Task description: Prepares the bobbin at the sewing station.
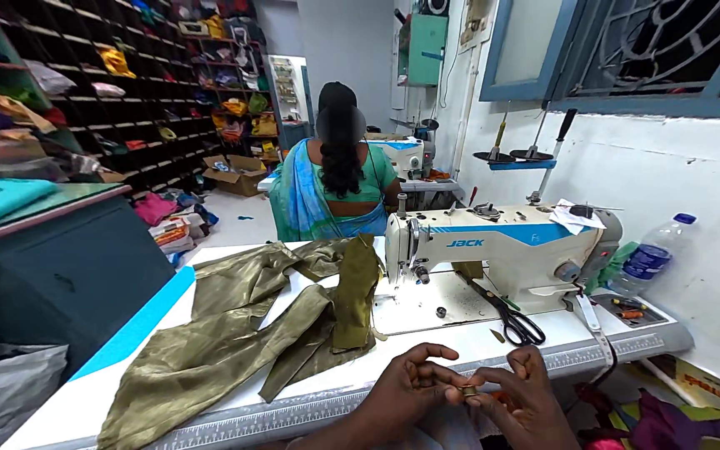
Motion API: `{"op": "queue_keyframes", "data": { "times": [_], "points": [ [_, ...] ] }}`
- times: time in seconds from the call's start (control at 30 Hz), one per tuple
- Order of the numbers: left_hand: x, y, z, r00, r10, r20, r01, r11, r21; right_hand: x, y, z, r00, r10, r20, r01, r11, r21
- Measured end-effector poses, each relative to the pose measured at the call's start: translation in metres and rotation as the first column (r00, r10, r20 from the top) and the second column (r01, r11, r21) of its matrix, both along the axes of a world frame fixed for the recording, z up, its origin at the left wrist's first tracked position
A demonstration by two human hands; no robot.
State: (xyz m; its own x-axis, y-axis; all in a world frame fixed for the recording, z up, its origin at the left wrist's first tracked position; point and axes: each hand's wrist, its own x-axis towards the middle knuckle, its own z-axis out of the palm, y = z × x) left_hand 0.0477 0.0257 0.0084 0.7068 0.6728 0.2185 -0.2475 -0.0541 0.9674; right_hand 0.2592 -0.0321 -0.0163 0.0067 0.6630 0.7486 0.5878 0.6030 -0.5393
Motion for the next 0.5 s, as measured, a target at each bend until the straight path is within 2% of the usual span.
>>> {"op": "queue_keyframes", "data": {
  "times": [0.07, 0.17, 0.3, 0.43, 0.5],
  "points": [
    [0.009, 0.019, -0.003, 0.988, 0.018, -0.152, 0.003, 0.990, 0.140, 0.009, -0.006, 0.004, 0.993, -0.121, 0.003, 0.121, 0.991, 0.053],
    [0.028, 0.058, -0.015, 0.884, 0.203, -0.421, -0.045, 0.933, 0.357, 0.021, -0.013, 0.010, 0.974, -0.225, -0.020, 0.225, 0.966, 0.126],
    [0.061, 0.103, -0.042, 0.738, 0.402, -0.542, -0.077, 0.848, 0.524, 0.028, -0.009, 0.006, 0.972, -0.231, -0.037, 0.234, 0.964, 0.129],
    [0.088, 0.120, -0.061, 0.607, 0.456, -0.651, 0.022, 0.809, 0.587, 0.028, -0.007, -0.002, 0.973, -0.227, -0.050, 0.231, 0.968, 0.096],
    [0.092, 0.123, -0.065, 0.584, 0.447, -0.678, 0.079, 0.799, 0.596, 0.030, -0.006, -0.004, 0.971, -0.235, -0.050, 0.239, 0.967, 0.091]
  ]
}}
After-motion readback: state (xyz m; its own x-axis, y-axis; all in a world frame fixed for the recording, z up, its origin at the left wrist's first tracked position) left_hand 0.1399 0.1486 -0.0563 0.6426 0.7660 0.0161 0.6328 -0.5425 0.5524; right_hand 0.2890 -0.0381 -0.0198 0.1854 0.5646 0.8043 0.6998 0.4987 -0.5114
